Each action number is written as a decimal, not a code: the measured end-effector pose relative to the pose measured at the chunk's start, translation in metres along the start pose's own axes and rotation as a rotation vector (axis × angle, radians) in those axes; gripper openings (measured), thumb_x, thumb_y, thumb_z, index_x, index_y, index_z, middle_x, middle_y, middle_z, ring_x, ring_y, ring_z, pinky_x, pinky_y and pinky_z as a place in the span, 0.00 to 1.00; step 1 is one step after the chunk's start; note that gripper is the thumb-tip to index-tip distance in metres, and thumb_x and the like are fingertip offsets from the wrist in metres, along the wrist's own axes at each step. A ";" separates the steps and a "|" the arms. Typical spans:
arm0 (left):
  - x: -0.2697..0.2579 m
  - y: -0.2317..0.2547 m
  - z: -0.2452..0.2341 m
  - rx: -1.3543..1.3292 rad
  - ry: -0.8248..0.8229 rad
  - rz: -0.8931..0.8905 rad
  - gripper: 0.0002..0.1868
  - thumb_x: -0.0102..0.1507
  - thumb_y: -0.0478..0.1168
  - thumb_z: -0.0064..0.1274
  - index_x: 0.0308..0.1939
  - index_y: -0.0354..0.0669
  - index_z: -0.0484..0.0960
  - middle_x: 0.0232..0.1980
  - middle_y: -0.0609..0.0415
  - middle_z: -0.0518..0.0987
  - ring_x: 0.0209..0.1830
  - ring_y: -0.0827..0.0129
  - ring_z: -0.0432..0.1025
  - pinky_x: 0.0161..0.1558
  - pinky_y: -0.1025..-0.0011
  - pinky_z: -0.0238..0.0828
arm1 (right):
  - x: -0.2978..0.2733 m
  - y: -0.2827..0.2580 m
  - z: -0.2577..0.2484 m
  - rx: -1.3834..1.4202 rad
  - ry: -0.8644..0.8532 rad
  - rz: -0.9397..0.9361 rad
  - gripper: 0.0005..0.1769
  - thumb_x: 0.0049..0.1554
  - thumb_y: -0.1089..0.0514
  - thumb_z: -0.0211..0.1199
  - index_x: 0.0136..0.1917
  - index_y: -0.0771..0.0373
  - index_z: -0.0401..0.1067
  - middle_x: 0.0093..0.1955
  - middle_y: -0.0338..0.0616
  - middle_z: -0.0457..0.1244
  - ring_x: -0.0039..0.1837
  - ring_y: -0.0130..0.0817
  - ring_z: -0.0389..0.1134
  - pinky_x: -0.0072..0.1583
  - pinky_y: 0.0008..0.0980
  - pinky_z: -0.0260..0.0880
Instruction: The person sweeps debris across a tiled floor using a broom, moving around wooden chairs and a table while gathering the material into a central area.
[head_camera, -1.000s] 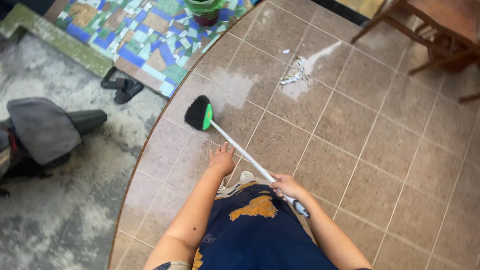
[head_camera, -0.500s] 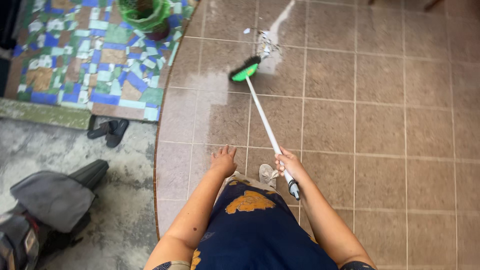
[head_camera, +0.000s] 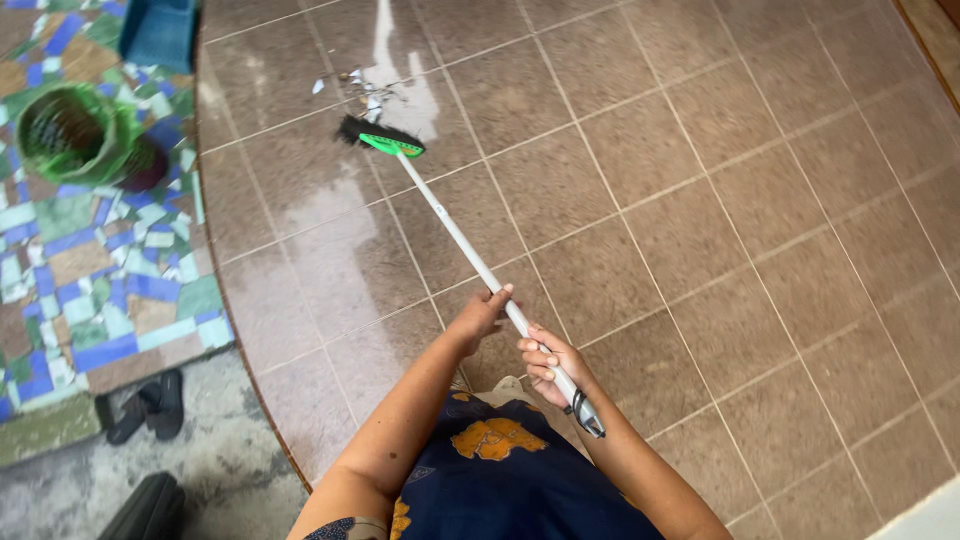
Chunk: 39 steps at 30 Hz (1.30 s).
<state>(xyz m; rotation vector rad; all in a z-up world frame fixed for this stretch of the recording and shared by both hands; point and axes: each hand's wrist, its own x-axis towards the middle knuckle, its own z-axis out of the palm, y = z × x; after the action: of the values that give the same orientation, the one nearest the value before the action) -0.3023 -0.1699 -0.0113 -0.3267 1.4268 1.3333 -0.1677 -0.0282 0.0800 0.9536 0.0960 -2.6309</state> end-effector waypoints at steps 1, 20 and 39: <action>0.002 0.000 0.019 0.023 -0.019 -0.007 0.32 0.64 0.61 0.47 0.60 0.38 0.75 0.56 0.51 0.83 0.57 0.65 0.75 0.59 0.56 0.66 | -0.012 -0.002 -0.003 0.077 -0.018 -0.031 0.15 0.69 0.59 0.51 0.66 0.64 0.54 0.42 0.37 0.57 0.29 0.13 0.56 0.28 0.16 0.59; 0.013 -0.058 0.235 1.213 -0.392 0.145 0.43 0.63 0.61 0.51 0.79 0.60 0.54 0.73 0.53 0.71 0.74 0.54 0.64 0.74 0.39 0.43 | -0.214 -0.038 -0.195 -0.698 0.948 -0.507 0.14 0.61 0.60 0.60 0.61 0.60 0.72 0.28 0.33 0.56 0.25 0.22 0.54 0.25 0.26 0.56; 0.065 0.020 0.056 1.395 -0.186 0.001 0.43 0.64 0.59 0.51 0.81 0.67 0.51 0.79 0.49 0.61 0.79 0.51 0.56 0.76 0.40 0.43 | -0.062 -0.014 -0.147 -0.708 1.029 -0.055 0.31 0.64 0.61 0.54 0.78 0.54 0.54 0.30 0.36 0.56 0.27 0.25 0.55 0.28 0.26 0.59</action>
<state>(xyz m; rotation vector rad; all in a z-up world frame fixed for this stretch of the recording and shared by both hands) -0.3133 -0.0874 -0.0403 0.6959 1.8249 0.1294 -0.0378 0.0289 0.0050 1.8387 1.1812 -1.6204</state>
